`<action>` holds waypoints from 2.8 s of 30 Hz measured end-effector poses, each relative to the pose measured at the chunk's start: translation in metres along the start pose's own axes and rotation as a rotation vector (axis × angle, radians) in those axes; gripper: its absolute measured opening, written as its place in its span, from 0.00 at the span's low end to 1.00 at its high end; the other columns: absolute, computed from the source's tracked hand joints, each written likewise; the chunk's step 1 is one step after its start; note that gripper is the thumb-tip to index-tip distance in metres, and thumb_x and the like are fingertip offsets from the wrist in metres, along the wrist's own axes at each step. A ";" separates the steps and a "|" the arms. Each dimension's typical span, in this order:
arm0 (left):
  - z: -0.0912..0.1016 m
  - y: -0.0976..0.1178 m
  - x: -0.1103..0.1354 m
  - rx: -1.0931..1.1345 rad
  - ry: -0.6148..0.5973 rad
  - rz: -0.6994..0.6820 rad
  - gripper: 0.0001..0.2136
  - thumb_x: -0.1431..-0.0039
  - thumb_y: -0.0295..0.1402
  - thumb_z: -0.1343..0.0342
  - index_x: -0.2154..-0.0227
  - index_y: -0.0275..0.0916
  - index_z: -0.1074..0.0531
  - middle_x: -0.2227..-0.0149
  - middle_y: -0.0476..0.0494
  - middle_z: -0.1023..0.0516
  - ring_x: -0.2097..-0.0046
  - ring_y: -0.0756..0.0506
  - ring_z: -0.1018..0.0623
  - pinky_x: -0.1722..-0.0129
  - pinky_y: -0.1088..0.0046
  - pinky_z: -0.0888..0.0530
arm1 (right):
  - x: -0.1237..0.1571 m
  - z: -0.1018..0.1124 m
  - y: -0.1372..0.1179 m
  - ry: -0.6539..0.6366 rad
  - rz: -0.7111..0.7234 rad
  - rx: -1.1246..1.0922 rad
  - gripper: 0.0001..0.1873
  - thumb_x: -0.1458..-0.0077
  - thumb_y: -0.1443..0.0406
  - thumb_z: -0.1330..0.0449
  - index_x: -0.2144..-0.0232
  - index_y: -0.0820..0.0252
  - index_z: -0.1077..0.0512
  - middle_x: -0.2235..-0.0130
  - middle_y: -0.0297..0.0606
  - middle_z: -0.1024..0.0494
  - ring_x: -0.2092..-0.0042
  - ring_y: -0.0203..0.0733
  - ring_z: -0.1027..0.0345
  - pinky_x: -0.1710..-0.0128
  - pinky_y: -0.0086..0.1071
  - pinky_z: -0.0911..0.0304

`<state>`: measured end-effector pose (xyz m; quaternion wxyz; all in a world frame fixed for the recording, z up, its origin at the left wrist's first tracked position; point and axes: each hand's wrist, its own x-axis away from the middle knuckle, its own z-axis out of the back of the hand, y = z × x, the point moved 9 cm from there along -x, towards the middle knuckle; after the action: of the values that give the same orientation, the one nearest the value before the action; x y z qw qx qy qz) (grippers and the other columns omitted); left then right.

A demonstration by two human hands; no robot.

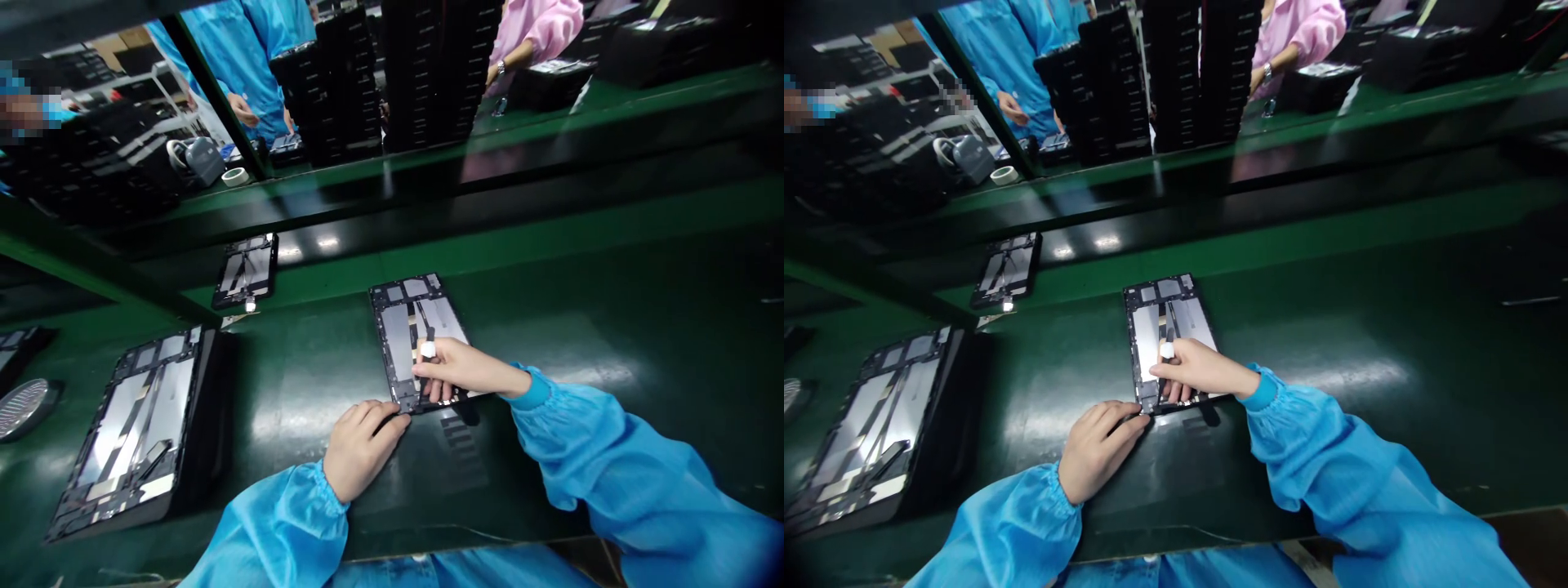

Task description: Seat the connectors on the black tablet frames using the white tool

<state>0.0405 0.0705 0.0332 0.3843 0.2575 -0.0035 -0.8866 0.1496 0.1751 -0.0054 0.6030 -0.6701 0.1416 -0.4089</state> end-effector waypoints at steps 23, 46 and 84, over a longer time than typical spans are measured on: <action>-0.001 -0.003 0.002 0.032 0.018 0.028 0.07 0.35 0.27 0.46 0.55 0.37 0.28 0.56 0.43 0.22 0.57 0.47 0.25 0.57 0.70 0.28 | -0.008 -0.005 0.012 0.023 -0.030 -0.030 0.17 0.46 0.55 0.34 0.72 0.63 0.31 0.78 0.36 0.22 0.76 0.38 0.24 0.81 0.23 0.31; -0.005 0.003 0.003 -0.094 -0.048 -0.030 0.13 0.31 0.26 0.54 0.48 0.39 0.30 0.54 0.41 0.25 0.57 0.46 0.26 0.60 0.69 0.29 | -0.007 -0.005 0.010 0.028 -0.048 -0.003 0.12 0.42 0.61 0.38 0.72 0.63 0.31 0.77 0.36 0.22 0.75 0.38 0.24 0.81 0.23 0.31; -0.013 0.006 0.006 -0.189 -0.104 -0.054 0.18 0.32 0.24 0.54 0.42 0.41 0.34 0.49 0.37 0.29 0.53 0.42 0.27 0.58 0.66 0.30 | 0.047 0.026 0.025 0.438 0.178 0.030 0.10 0.40 0.59 0.41 0.71 0.57 0.34 0.76 0.33 0.22 0.72 0.42 0.23 0.78 0.27 0.34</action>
<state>0.0470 0.0650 0.0207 0.3823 0.1739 0.0672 -0.9050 0.2054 0.1549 -0.0091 0.6015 -0.5414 0.3215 -0.4916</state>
